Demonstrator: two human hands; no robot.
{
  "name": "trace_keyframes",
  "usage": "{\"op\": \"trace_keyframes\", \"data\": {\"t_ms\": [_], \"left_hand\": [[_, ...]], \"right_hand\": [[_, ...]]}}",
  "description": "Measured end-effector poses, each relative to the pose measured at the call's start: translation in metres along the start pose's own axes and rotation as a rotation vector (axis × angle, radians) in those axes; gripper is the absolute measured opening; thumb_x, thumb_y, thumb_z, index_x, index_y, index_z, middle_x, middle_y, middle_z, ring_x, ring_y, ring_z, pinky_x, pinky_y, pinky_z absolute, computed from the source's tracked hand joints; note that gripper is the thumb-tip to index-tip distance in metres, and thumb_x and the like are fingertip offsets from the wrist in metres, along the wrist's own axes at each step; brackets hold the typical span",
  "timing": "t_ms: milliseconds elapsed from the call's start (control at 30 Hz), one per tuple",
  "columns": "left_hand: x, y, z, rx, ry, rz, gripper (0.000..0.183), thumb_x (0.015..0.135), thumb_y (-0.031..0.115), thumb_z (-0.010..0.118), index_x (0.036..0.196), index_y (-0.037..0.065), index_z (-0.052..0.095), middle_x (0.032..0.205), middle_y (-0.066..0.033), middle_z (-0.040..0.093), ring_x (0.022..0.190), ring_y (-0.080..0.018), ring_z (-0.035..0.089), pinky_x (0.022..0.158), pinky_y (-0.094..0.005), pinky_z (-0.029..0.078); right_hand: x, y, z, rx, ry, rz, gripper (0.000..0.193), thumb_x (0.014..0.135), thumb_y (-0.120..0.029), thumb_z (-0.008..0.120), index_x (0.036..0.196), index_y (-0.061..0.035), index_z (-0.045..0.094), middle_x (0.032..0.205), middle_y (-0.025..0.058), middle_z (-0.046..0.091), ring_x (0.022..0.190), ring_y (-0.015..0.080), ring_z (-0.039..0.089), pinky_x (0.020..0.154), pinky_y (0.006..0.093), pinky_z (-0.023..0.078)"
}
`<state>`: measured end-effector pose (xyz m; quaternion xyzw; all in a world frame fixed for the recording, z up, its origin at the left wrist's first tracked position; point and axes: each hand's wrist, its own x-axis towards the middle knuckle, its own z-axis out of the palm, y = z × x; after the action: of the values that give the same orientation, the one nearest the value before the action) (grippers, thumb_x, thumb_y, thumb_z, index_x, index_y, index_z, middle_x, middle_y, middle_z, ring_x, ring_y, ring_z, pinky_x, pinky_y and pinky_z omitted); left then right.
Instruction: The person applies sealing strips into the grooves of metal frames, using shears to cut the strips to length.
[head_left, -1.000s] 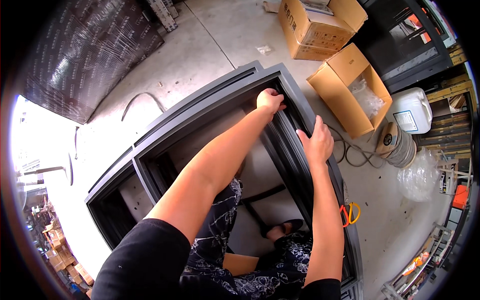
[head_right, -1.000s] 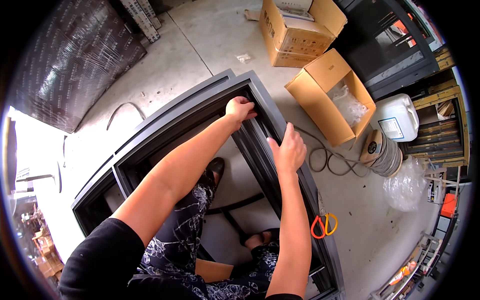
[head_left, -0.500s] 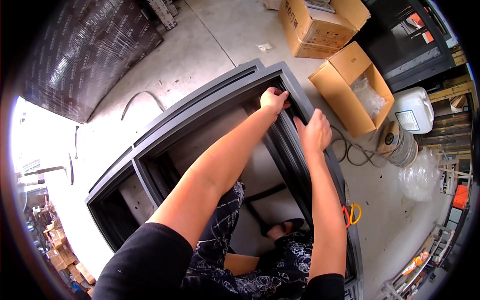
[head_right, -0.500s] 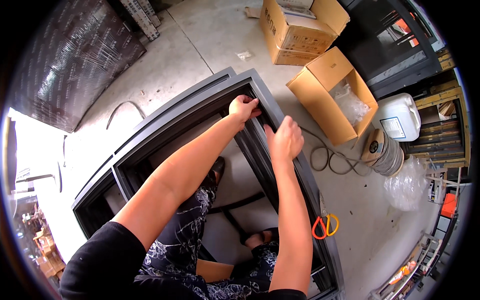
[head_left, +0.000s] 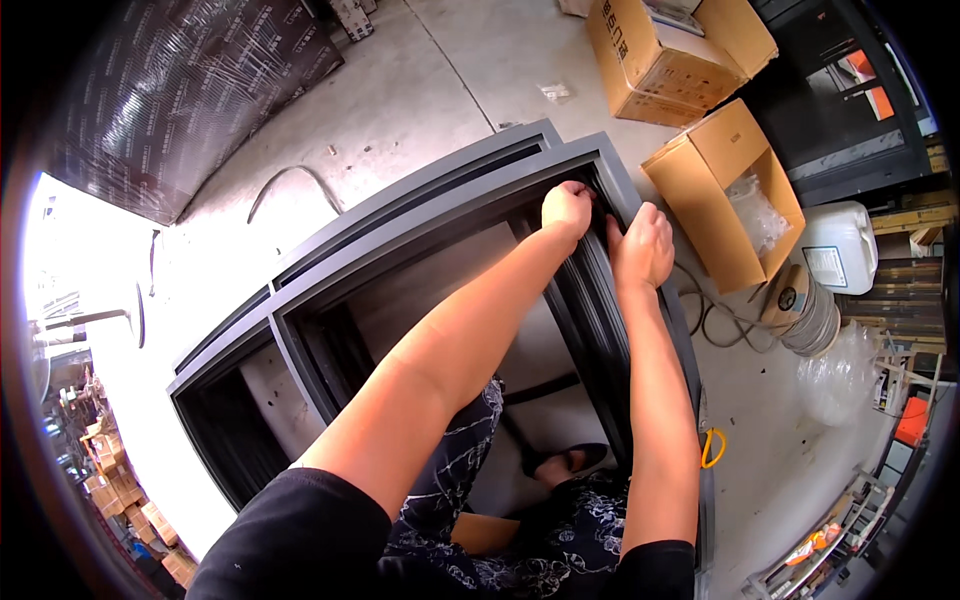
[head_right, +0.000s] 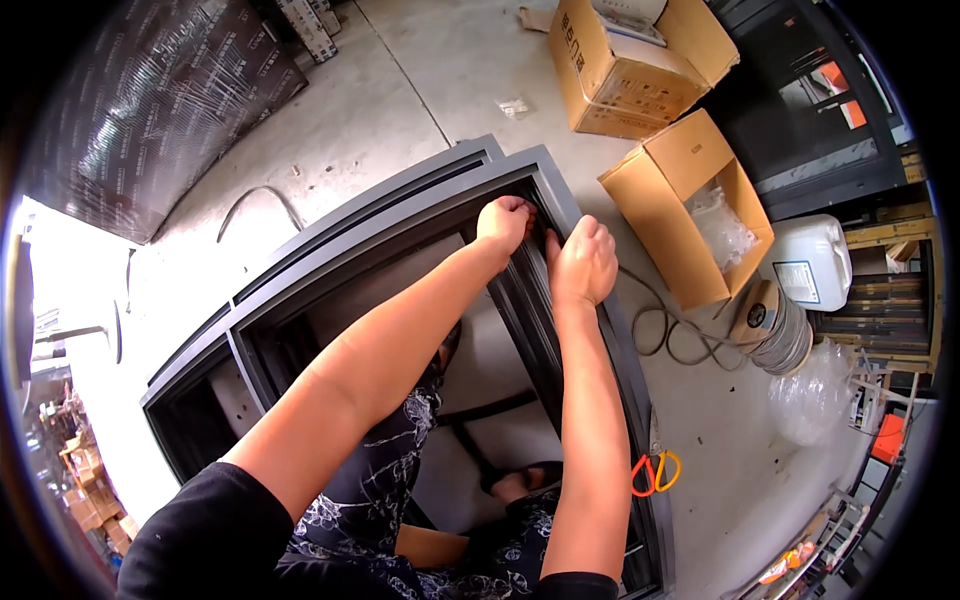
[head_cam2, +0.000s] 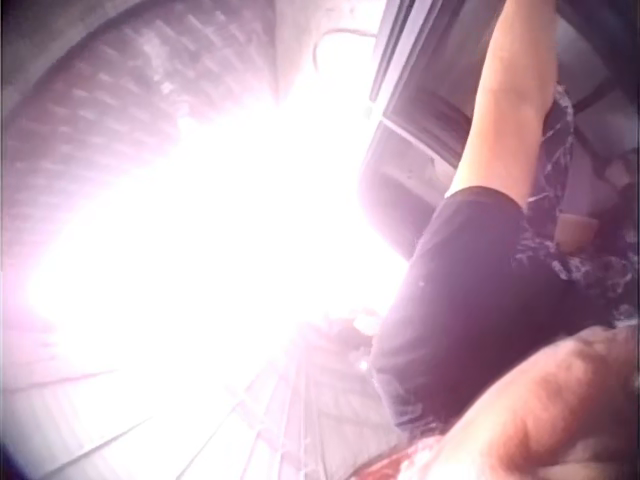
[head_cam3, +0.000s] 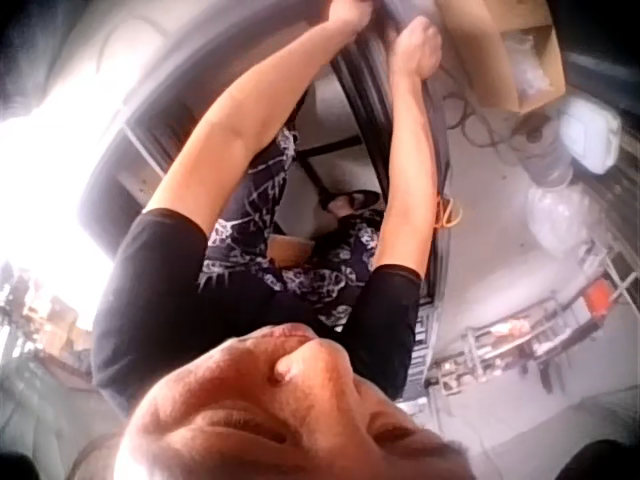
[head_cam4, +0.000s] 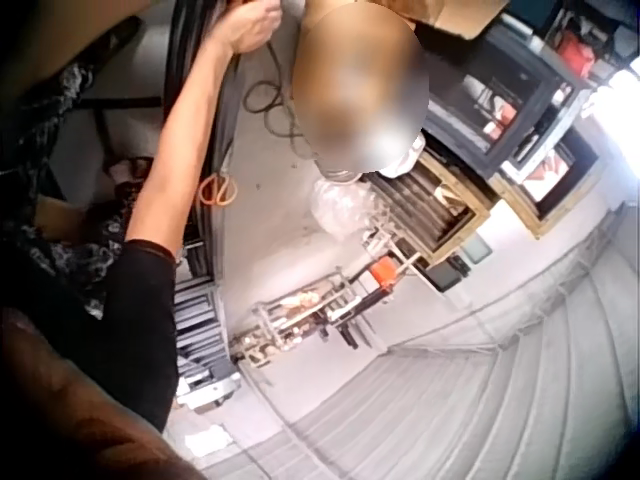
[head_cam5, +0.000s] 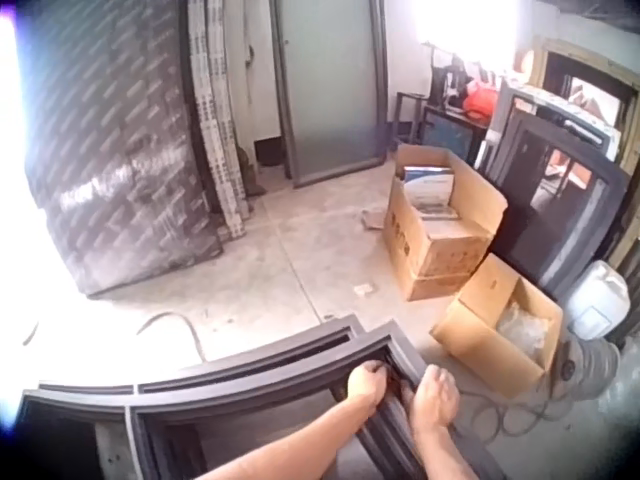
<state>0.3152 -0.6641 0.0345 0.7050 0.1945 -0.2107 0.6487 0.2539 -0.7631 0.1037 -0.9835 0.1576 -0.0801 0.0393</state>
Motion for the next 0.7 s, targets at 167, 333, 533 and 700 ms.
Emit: {"op": "trace_keyframes", "data": {"t_ms": [167,333,533,700], "left_hand": [[0.011,-0.011,0.002,-0.251,0.024,-0.050,0.020,0.098,0.010,0.050,0.106,-0.001,0.065,0.093,-0.0093,0.068,0.079,-0.0198,0.066,0.074,-0.0323,0.055],[0.015,-0.001,-0.004,-0.349,0.012,-0.104,0.021,0.095,0.005,0.048,0.107,-0.001,0.064,0.094,-0.0100,0.068,0.081,-0.0203,0.066,0.074,-0.0321,0.055],[-0.003,0.020,0.000,-0.185,0.247,-0.099,0.023,0.090,0.013,0.055,0.102,0.003,0.072,0.090,-0.0085,0.071,0.078,-0.0168,0.062,0.076,-0.0303,0.048],[-0.015,0.008,0.003,-0.220,0.274,-0.086,0.024,0.091,0.014,0.056,0.106,0.002,0.070,0.092,-0.0076,0.071,0.080,-0.0166,0.063,0.076,-0.0304,0.049]], "right_hand": [[0.033,-0.026,0.020,-0.044,0.129,-0.090,0.045,0.074,-0.042,0.077,0.088,-0.0079,0.052,0.088,0.0109,0.062,0.090,0.0286,0.063,0.072,0.0410,0.054],[0.045,-0.037,0.023,-0.008,0.123,-0.047,0.044,0.074,-0.042,0.077,0.088,-0.0076,0.055,0.086,0.0118,0.065,0.085,0.0298,0.065,0.071,0.0418,0.054],[0.056,-0.051,0.016,-0.007,0.026,0.058,0.047,0.073,-0.047,0.075,0.087,-0.0062,0.057,0.086,0.0119,0.066,0.087,0.0301,0.065,0.072,0.0427,0.054],[0.052,-0.048,0.019,0.021,-0.031,0.070,0.046,0.073,-0.043,0.077,0.089,-0.0062,0.056,0.086,0.0115,0.065,0.086,0.0309,0.065,0.070,0.0441,0.054]]}}
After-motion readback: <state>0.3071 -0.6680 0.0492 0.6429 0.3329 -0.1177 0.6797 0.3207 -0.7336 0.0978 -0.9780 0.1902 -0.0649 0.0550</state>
